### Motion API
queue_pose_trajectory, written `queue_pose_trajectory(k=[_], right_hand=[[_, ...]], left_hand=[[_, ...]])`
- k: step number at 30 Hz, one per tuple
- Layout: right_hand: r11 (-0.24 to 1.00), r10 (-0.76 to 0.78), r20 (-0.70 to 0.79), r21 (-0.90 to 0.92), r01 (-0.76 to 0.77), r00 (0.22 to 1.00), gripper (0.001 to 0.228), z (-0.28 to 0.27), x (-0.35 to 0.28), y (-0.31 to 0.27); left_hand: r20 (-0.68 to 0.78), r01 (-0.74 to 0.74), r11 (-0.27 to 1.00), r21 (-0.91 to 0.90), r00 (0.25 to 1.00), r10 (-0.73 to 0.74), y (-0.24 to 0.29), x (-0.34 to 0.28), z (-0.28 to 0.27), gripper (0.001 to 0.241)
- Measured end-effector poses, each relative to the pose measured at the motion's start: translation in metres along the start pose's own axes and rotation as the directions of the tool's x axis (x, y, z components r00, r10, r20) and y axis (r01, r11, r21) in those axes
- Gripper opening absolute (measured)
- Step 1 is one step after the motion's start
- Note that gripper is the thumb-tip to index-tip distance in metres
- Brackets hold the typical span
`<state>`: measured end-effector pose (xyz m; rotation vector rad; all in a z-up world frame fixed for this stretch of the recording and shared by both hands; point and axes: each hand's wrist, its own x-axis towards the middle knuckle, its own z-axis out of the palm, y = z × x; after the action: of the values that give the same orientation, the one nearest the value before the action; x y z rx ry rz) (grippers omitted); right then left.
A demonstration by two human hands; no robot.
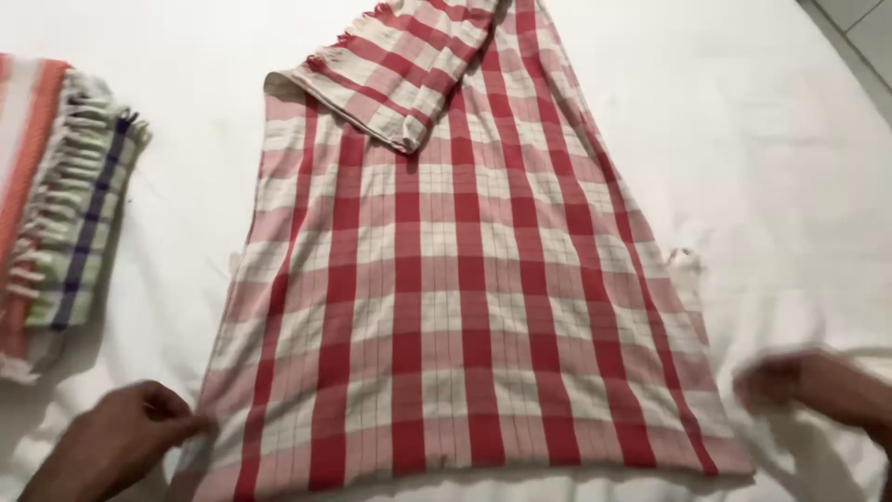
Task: The person unfolds a red and white checkered cloth on a white bed, smooths it out, and folds it in half multiple times. The person repeatedly smooths the cloth with both hands after each fold to create a neat, compact stack.
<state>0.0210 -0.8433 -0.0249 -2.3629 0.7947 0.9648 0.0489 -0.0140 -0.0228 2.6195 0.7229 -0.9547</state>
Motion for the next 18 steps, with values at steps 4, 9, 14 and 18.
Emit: queue_pose_trajectory(k=[4, 9, 14, 18], right_hand=[[0.893, -0.231, -0.392, 0.278, 0.354, 0.89, 0.033, -0.027, -0.032, -0.157], [0.779, -0.351, -0.428, 0.36, 0.513, 0.833, 0.033, -0.065, 0.086, -0.228], [0.871, -0.286, -0.274, 0.324, 0.368, 0.918, 0.035, -0.074, 0.105, -0.283], [0.876, -0.167, -0.149, 0.43, 0.216, 0.975, 0.043, -0.084, 0.105, -0.286]], left_hand=[[-0.28, -0.029, 0.998, -0.059, 0.96, 0.011, 0.049, 0.011, -0.022, 0.05], [-0.42, -0.119, 0.973, -0.196, 0.907, 0.027, 0.103, 0.012, -0.046, 0.052], [-0.425, -0.095, 0.958, -0.271, 0.905, -0.031, 0.113, 0.028, -0.039, 0.053], [-0.481, -0.15, 0.957, -0.249, 0.877, 0.012, 0.112, 0.032, -0.037, 0.048]])
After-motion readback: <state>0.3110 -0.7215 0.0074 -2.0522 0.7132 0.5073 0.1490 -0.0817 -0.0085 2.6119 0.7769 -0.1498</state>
